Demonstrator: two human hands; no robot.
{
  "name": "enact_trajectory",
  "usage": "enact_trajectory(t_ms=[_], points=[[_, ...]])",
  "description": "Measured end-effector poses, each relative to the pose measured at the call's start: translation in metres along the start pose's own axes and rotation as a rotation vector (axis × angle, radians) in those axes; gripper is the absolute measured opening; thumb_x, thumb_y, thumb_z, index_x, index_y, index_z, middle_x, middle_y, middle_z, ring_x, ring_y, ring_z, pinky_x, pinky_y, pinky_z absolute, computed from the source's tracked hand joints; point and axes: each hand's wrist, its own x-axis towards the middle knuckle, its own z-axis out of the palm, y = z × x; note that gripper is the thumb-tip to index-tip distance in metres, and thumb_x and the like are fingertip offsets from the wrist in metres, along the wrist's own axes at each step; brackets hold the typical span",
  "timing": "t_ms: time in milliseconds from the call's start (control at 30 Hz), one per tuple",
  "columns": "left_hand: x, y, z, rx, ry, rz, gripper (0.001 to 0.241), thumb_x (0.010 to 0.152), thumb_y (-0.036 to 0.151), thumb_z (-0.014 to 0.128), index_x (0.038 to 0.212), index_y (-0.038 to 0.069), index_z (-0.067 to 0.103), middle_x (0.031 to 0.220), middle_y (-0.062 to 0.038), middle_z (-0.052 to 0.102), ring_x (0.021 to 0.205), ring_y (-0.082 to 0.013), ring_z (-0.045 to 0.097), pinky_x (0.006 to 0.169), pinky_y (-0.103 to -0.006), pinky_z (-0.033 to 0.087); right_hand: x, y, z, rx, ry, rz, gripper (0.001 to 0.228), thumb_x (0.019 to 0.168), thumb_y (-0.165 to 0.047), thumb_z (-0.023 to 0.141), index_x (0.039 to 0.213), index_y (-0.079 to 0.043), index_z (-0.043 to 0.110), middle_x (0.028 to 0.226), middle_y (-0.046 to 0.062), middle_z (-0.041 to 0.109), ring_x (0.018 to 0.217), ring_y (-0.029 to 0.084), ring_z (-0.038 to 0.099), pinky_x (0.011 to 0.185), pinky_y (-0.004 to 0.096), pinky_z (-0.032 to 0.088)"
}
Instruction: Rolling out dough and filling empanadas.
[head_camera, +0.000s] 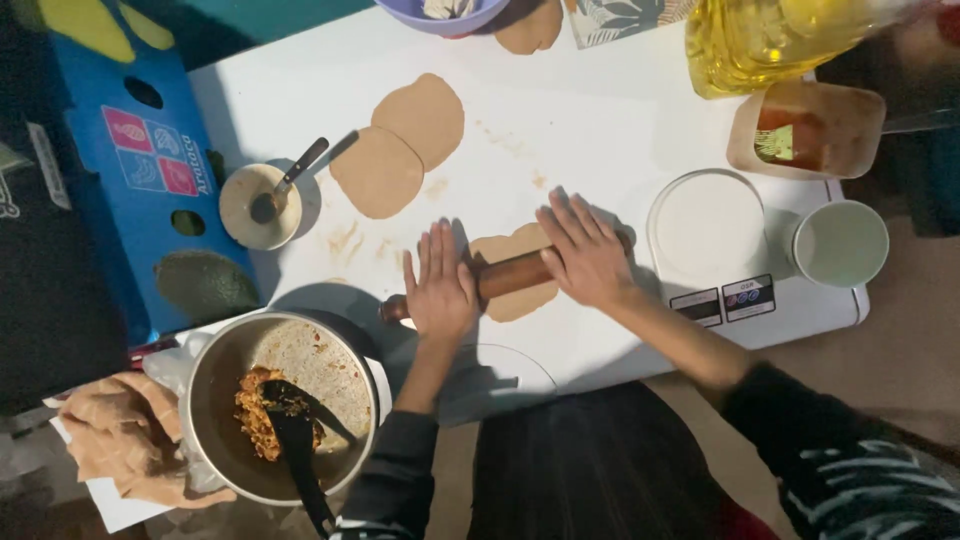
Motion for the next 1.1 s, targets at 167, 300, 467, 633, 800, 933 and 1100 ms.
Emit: enact_trajectory(t_ms=[167,300,467,633,800,933,1100], points=[[0.076,-0.028,0.001,-0.012,0.114,-0.056,0.06,0.107,0.024,0.038,0.163,0.006,0.029,0.169,-0.011,0.033,0.158,-0.0263,0.029,0.129,-0.0537,0.01,0.09,0.024,0.016,0.055,0.004,0.12,0.061,0.106,-0.036,0.048,0.159,-0.009,0.039,0.167,0.021,0.031,0.149,0.038,0.036,0.118,0.055,0.028],[0.103,-0.024,-0.013,-0.003,0.146,-0.053,0.059,0.11,0.025,0.035,0.166,0.006,0.028,0.172,-0.011,0.028,0.161,-0.0273,0.024,0.131,-0.0523,0.009,0.108,0.026,0.008,0.099,0.0,0.232,0.063,0.11,-0.036,0.045,0.164,-0.008,0.032,0.171,0.019,0.026,0.155,0.036,0.029,0.122,0.057,0.024],[0.043,-0.014,-0.005,-0.015,0.138,-0.053,0.063,0.107,0.028,0.038,0.163,0.002,0.027,0.171,-0.015,0.025,0.159,-0.0327,0.024,0.127,-0.0571,0.008,0.038,-0.004,-0.005,-0.063,0.011,0.134,0.068,0.105,-0.038,0.048,0.163,-0.005,0.033,0.169,0.022,0.025,0.156,0.039,0.021,0.122,0.062,0.015],[-0.031,-0.002,-0.004,0.035,0.032,-0.047,0.066,0.101,0.03,0.041,0.16,0.003,0.03,0.169,-0.014,0.028,0.156,-0.0312,0.028,0.126,-0.0567,0.014,-0.035,-0.035,-0.022,-0.051,-0.041,0.054,0.073,0.097,-0.037,0.055,0.16,-0.005,0.034,0.166,0.025,0.026,0.153,0.047,0.022,0.123,0.065,0.014],[-0.087,0.007,-0.006,-0.037,0.078,0.01,0.064,0.108,0.031,0.04,0.161,-0.001,0.028,0.169,-0.019,0.027,0.157,-0.0351,0.027,0.126,-0.0566,0.019,-0.071,-0.048,-0.033,0.066,-0.062,-0.031,0.088,0.088,-0.051,0.067,0.156,-0.005,0.034,0.161,0.029,0.025,0.146,0.051,0.026,0.117,0.063,0.02],[-0.104,0.006,-0.006,-0.031,0.051,0.014,0.067,0.108,0.038,0.043,0.162,0.002,0.029,0.17,-0.016,0.029,0.157,-0.0333,0.028,0.127,-0.0562,0.017,-0.081,-0.033,-0.023,0.142,0.042,-0.018,0.093,0.091,-0.05,0.069,0.158,0.002,0.03,0.164,0.029,0.031,0.149,0.048,0.032,0.121,0.058,0.026],[-0.078,-0.005,-0.018,0.039,0.03,0.182,0.106,0.087,0.077,0.044,0.159,0.002,0.021,0.163,-0.014,0.029,0.15,-0.0338,0.024,0.117,-0.0672,0.003,-0.055,-0.01,-0.029,0.14,-0.325,0.087,0.095,0.088,-0.051,0.071,0.162,-0.009,0.028,0.137,0.017,0.052,0.127,0.036,0.05,0.113,0.05,0.039]])
